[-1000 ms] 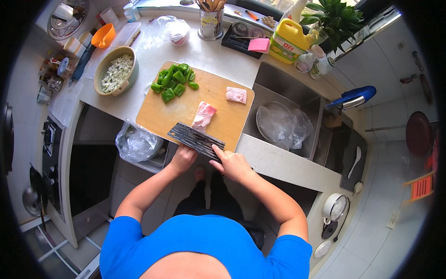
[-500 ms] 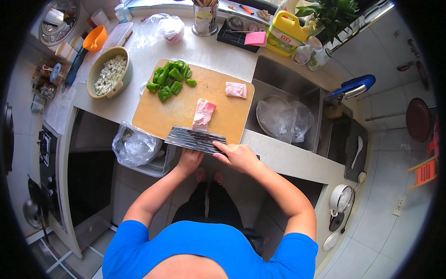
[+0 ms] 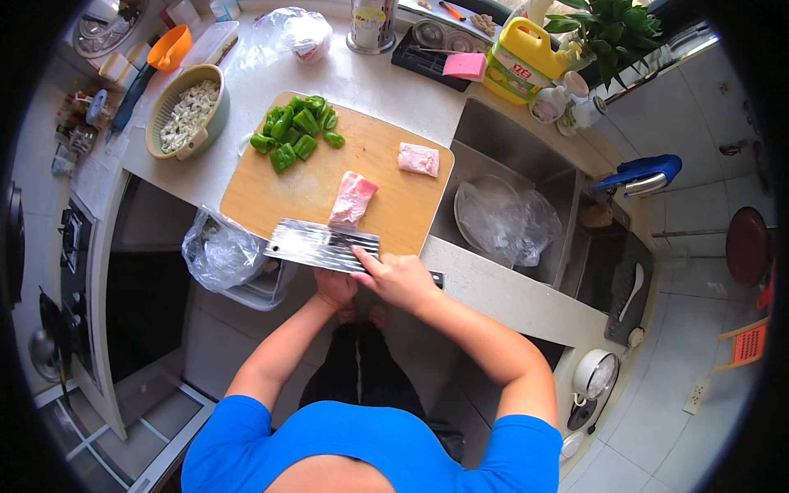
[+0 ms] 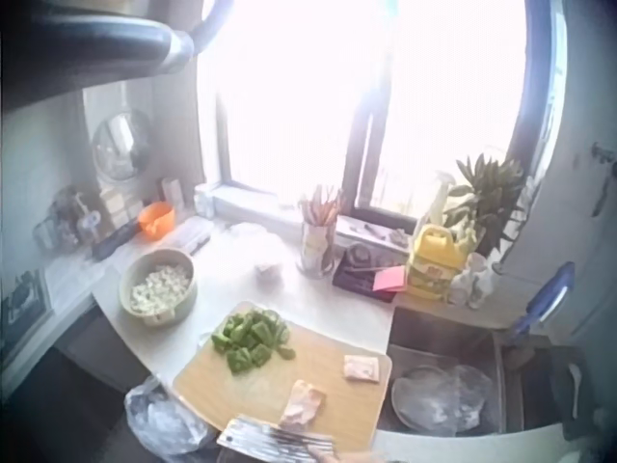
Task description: The person chops cauliflower and green bell peppers on a wooden cutting board, placing the pieces into a colander and a plastic bag. They wash the cauliflower under running water. The person then unwraps a piece of pork belly and slices it into thin strips on the cutting board.
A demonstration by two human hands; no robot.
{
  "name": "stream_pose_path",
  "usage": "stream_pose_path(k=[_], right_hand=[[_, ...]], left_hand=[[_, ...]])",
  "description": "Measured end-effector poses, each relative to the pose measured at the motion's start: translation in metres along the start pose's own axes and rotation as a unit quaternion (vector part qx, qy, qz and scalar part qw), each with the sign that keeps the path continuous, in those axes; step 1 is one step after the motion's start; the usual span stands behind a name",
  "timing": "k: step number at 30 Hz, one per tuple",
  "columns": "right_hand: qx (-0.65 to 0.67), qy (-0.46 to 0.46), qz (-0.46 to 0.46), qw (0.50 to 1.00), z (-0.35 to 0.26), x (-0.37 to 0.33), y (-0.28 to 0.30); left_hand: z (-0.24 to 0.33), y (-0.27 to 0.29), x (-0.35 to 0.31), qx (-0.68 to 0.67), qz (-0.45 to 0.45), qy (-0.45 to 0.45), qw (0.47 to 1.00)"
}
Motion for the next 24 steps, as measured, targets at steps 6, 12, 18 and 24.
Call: stream_pose_path(k=[6,12,18,24], right_hand=[[0.017,-0.007,0.000,1.000,-0.005,0.008,0.001],[-0.006,-0.015,-0.002,1.000,0.006,-0.007,0.000],[-0.022,-0.020,0.013,0.999,0.003,-0.008,-0.002],[-0.035,-0.025,0.040,0.998,-0.010,0.007,-0.012]], left_hand=[[-0.002,0.004,0.003,-0.007,0.014,-0.002,1.000],[-0.002,0.003,-0.006,0.023,0.034,-0.025,0.999],[0.003,0.009,0.003,0.029,0.044,-0.039,0.998],[0.002,0.011,0.012,0.001,0.041,-0.008,0.999]])
Point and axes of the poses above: each hand's wrist, its own x-axis towards the middle knuckle, its own y-axis out of the back of the hand, z = x × y, the point moved 9 cm from there along x, towards the middle knuckle, and after that the axes turned 1 degree about z, right-handed, at the moved point
